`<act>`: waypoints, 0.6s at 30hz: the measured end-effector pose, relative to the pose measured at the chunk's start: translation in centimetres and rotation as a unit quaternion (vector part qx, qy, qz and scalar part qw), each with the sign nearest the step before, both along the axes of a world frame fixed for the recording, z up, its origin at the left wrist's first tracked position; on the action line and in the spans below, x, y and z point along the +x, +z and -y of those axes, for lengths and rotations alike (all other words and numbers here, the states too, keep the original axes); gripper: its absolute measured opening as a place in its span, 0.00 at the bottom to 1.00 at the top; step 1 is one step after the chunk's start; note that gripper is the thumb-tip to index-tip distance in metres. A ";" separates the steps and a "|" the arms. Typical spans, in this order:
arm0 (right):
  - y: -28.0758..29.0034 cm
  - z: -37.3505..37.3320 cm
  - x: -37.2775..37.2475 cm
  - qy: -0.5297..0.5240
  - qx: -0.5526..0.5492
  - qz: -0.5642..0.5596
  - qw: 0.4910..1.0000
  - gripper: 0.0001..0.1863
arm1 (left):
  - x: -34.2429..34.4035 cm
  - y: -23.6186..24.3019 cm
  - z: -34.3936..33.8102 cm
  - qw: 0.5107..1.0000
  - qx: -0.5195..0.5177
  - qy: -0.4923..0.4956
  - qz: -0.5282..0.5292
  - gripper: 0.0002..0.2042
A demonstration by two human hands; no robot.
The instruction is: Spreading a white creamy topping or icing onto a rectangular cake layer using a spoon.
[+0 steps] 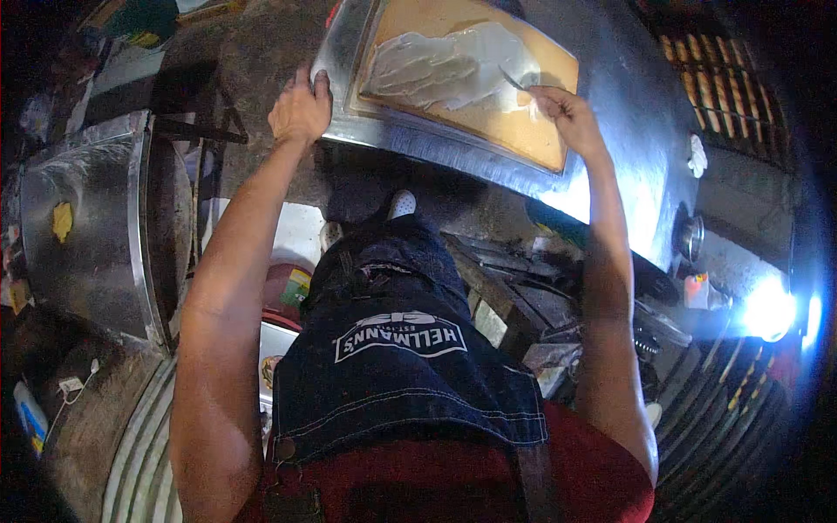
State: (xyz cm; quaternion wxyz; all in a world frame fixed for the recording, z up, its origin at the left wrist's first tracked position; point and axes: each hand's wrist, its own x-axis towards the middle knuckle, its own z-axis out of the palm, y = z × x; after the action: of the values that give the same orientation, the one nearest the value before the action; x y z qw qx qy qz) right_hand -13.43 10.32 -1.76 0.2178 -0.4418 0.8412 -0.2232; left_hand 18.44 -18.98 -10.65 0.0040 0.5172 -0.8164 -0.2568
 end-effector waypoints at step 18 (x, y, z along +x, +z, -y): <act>-3.3 2.5 13.9 -0.104 -0.032 0.093 0.990 0.18 | 0.0 -0.4 -0.2 1.000 -0.013 0.015 0.000 0.30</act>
State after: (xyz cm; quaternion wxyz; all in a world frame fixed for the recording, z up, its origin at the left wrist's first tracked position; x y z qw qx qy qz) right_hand 0.50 7.81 -5.10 0.2558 -0.3358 0.8512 -0.3118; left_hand 18.49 -18.78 -11.05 0.0148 0.5289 -0.8122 -0.2458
